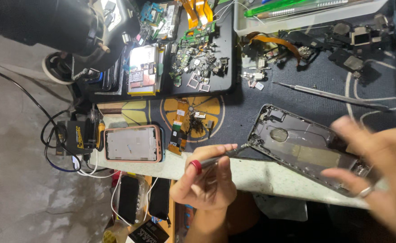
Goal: The person uses a small screwdriver to remove screws from the back of a disassembled smartphone. They place the removed screws on the work mat and continue unscrewing additional fasteners from the device's frame.
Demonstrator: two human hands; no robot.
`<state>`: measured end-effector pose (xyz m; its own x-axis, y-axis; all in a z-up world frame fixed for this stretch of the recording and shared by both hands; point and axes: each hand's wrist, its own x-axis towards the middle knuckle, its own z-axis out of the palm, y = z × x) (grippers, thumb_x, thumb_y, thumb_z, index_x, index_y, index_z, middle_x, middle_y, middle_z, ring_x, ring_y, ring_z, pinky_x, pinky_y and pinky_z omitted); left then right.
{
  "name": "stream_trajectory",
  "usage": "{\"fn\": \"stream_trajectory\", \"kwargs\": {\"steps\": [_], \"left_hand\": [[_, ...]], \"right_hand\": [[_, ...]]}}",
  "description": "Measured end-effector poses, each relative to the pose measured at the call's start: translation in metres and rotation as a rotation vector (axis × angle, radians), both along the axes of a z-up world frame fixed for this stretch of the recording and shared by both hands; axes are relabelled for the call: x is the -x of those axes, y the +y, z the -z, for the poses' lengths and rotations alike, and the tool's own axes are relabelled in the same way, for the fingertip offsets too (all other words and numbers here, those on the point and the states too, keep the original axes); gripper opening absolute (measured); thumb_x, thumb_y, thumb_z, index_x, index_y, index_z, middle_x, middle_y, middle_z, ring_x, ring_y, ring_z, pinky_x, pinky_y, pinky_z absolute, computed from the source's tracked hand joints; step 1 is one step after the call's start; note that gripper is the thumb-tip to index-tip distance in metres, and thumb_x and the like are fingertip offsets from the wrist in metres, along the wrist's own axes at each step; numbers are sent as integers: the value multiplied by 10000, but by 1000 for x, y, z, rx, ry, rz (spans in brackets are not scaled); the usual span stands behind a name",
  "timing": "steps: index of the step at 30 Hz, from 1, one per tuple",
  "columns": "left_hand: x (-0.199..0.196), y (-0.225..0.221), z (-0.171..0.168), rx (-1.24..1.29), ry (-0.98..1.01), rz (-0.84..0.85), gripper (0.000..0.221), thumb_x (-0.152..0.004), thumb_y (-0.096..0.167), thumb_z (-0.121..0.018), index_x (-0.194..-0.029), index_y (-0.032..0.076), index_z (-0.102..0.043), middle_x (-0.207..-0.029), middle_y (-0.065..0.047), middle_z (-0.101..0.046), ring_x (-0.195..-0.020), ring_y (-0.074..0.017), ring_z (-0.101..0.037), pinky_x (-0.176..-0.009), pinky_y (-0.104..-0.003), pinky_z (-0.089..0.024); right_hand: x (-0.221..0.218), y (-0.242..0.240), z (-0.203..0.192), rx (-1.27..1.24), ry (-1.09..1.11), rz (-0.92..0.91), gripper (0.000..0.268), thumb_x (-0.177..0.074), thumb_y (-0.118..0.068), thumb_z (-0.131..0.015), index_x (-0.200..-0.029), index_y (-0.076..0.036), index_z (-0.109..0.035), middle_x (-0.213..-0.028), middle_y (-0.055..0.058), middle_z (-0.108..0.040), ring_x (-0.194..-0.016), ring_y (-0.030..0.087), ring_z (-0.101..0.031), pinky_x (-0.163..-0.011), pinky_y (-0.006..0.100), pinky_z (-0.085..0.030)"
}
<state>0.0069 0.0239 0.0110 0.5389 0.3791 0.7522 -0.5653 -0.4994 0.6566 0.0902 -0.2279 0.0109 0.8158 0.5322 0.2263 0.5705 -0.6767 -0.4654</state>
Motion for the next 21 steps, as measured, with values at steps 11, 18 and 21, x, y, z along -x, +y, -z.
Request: {"fn": "stream_trajectory", "kwargs": {"steps": [11, 18, 21], "left_hand": [[-3, 4, -11, -110, 51, 124, 659, -949, -166, -642, -1437, 146, -329, -1061, -250, -657, -866, -337, -735, -788, -475, -704], [-6, 5, -10, -106, 47, 147, 656, -911, -190, -677, -1407, 121, -379, -1044, -253, -669, -841, -348, -748, -750, -474, -704], [-9, 6, -8, -121, -5, 142, 691, -864, -190, -692, -1406, 111, -387, -1015, -257, -683, -794, -348, -758, -695, -460, -694]], "right_hand": [[2, 43, -10, -46, -16, -354, 575, -693, -206, -734, -1267, -177, -704, -1025, -11, -638, -929, 196, -622, -799, 396, -475], [7, 40, -1, 39, 0, -353, 728, -551, -173, -716, -1278, -204, -721, -1051, -12, -629, -958, 206, -629, -801, 403, -463], [7, 42, 0, 40, -14, -333, 706, -581, -152, -709, -1282, -234, -718, -1046, -9, -626, -966, 210, -627, -825, 406, -469]]}}
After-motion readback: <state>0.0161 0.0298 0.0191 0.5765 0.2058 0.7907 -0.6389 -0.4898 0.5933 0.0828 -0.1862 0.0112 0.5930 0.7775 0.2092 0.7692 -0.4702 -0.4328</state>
